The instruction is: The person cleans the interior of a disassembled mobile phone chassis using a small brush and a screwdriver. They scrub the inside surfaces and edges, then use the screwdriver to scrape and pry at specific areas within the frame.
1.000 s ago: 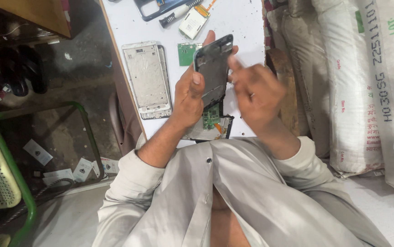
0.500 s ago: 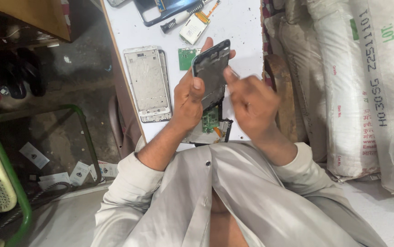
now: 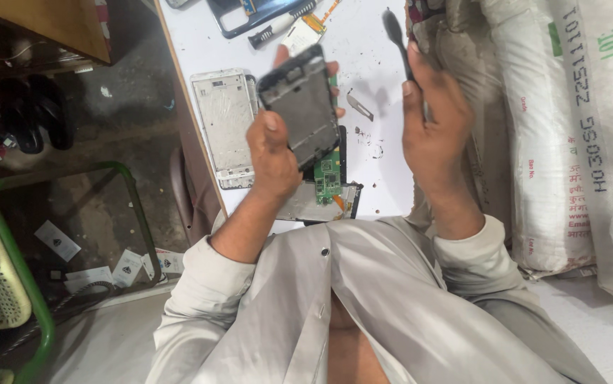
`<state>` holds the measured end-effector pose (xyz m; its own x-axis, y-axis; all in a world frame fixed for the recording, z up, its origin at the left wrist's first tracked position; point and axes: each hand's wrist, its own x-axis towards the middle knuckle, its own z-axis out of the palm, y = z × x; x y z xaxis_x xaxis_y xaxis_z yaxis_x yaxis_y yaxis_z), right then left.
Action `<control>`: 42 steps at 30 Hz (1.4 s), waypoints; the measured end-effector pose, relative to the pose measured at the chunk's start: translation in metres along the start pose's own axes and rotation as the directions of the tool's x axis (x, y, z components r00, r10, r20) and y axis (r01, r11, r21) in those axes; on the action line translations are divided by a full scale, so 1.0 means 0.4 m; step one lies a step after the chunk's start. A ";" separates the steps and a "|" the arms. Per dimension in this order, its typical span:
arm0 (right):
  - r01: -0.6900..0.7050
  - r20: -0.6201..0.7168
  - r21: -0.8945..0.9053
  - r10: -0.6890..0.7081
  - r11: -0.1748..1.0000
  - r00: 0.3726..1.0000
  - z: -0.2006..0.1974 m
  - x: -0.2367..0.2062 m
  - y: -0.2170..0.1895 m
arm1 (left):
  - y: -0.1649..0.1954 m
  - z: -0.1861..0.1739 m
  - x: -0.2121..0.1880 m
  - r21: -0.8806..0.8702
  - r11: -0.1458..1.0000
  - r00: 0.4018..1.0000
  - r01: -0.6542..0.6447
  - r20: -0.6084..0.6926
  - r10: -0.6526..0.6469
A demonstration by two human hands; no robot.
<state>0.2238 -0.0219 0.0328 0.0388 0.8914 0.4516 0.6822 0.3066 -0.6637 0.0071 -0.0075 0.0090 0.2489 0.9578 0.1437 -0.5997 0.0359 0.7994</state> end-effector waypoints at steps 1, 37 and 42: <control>0.000 0.036 -0.022 0.001 1.000 0.999 0.001 -0.001 -0.001 | 0.000 -0.001 0.003 -0.022 1.000 1.000 -0.010 -0.012 0.010; -0.019 0.125 -0.209 0.046 0.978 0.991 0.029 0.040 -0.040 | -0.016 -0.019 0.019 -0.310 0.948 0.997 0.072 0.053 -0.058; 0.042 0.111 -0.140 -0.026 0.989 0.993 0.017 0.084 -0.018 | -0.013 -0.022 0.024 -0.359 0.931 0.998 0.056 0.026 -0.050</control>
<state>0.2153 0.0081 0.0487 -0.0602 0.9146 0.3998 0.7787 0.2937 -0.5545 0.0058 0.0039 0.0009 0.2986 0.9470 0.1185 -0.8179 0.1900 0.5431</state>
